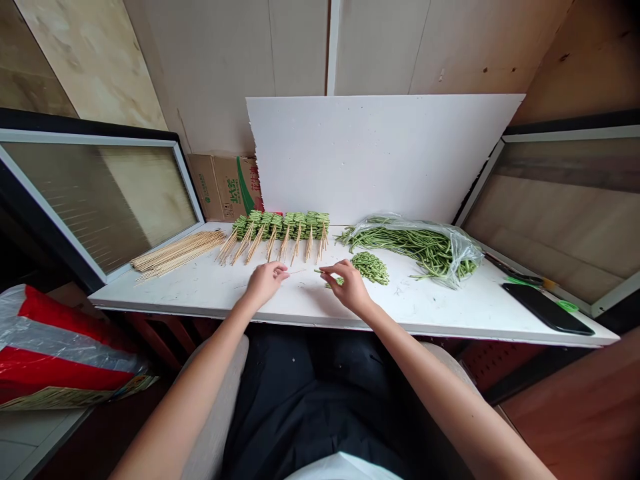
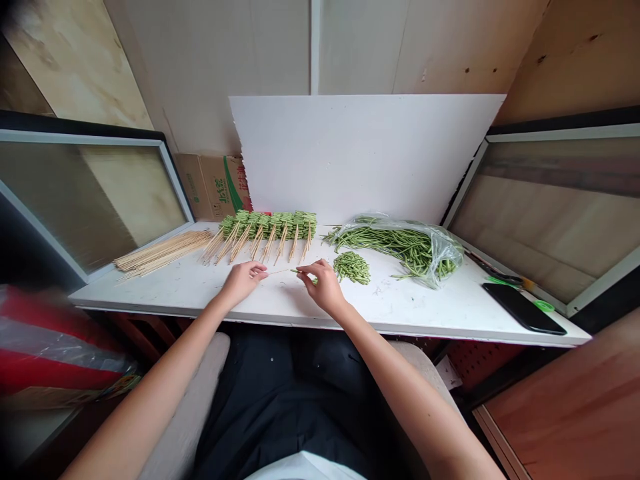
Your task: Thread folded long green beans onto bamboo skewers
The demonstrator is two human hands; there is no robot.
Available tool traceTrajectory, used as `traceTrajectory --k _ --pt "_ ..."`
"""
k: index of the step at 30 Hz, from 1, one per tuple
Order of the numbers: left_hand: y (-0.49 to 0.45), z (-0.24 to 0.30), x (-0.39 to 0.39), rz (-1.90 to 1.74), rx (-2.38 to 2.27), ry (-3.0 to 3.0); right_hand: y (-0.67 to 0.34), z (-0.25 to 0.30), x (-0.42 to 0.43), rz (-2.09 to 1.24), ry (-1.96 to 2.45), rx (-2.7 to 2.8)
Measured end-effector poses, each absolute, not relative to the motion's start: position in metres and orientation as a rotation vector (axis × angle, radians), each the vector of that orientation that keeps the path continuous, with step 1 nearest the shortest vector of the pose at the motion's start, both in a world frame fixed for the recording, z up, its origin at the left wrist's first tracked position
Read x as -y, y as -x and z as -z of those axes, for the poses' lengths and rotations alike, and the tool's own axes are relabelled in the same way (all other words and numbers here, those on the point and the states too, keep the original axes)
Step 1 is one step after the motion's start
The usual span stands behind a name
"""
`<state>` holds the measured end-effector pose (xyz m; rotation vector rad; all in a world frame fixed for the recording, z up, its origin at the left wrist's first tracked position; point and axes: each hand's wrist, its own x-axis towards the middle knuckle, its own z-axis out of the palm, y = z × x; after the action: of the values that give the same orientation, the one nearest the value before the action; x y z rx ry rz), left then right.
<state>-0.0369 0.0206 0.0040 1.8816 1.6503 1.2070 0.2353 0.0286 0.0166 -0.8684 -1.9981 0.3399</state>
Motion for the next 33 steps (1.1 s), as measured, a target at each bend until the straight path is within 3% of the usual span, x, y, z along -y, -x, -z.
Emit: traceTrajectory --k 6,14,21,33 --pt "0.086 0.003 -0.026 -0.74 -2.123 -2.181 -0.24 -0.018 -0.035 -0.728 0.933 1.725" --pt "0.078 0.013 -0.026 -0.601 -2.254 -2.292 -0.244 -0.016 -0.044 -1.068 0.96 1.507" --pt "0.061 -0.004 -0.02 -0.835 -2.186 -2.204 -0.248 -0.014 -0.049 -1.083 0.976 1.411" --pt "0.022 -0.029 -0.002 -1.158 -1.877 -2.221 -0.258 -0.009 -0.059 -1.412 0.797 1.169"
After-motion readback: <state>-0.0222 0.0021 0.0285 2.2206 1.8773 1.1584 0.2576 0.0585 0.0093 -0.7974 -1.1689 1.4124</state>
